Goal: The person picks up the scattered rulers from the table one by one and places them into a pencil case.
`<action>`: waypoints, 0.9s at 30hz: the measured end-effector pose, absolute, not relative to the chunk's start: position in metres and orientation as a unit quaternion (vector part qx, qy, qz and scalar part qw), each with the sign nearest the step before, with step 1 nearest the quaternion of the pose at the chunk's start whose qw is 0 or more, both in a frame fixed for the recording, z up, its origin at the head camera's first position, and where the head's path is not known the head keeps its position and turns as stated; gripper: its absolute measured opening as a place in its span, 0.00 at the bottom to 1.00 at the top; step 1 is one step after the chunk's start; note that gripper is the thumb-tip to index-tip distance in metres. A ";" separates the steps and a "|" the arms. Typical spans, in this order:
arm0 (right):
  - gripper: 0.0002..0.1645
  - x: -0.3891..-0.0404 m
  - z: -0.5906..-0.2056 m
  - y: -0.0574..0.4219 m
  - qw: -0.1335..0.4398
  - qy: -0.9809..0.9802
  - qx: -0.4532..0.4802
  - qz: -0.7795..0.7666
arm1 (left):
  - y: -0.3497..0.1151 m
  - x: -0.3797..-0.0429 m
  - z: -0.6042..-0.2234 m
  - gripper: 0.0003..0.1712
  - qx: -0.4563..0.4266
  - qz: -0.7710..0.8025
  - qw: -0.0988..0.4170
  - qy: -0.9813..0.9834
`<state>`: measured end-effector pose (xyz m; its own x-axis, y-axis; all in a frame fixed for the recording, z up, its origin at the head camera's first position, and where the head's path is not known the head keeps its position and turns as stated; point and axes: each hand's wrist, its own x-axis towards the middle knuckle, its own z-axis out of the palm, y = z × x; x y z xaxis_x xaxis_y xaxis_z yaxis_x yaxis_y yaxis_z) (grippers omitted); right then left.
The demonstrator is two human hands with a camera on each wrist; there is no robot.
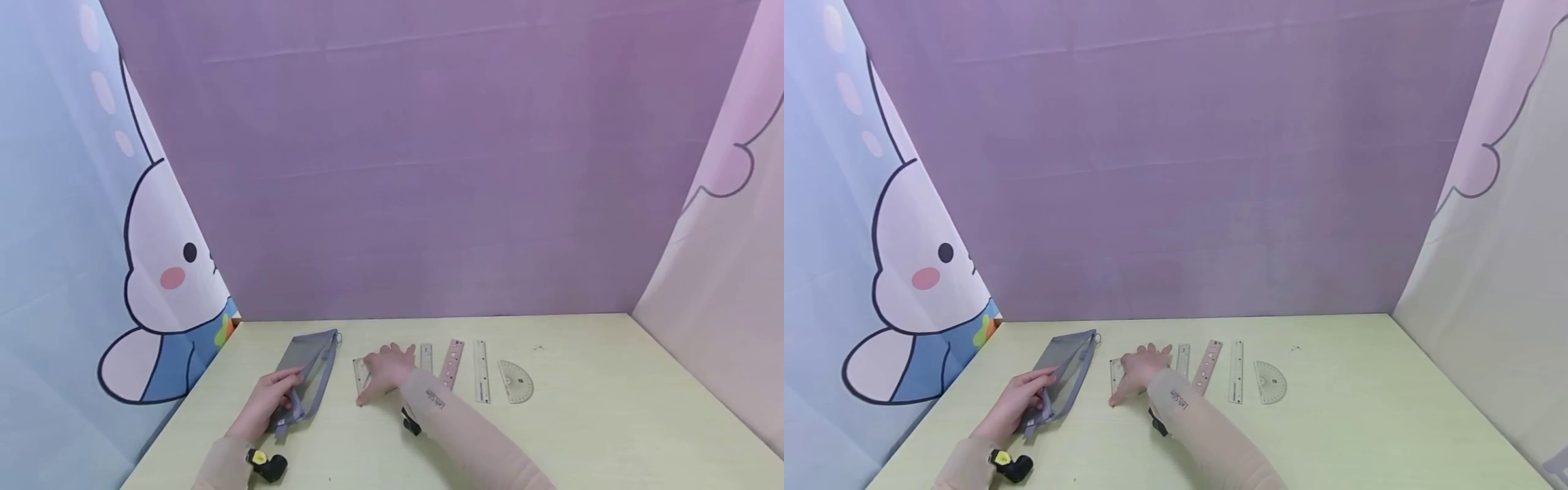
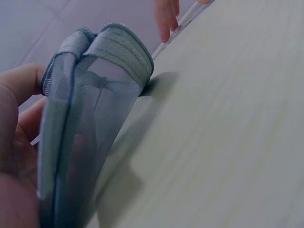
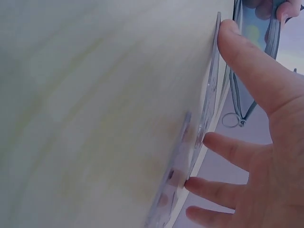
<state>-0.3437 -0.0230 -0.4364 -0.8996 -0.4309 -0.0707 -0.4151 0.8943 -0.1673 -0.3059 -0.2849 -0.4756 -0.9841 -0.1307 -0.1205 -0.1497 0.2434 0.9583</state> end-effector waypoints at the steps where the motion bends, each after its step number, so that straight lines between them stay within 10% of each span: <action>1: 0.54 -0.344 -0.436 -0.022 0.053 0.971 -0.219 -0.074 | -0.285 -0.306 -0.475 0.26 -0.089 0.608 0.008 0.789; 27: 0.61 -0.357 -0.443 -0.029 0.025 0.947 -0.197 -0.251 | -0.286 -0.308 -0.478 0.26 -0.085 0.601 0.001 0.795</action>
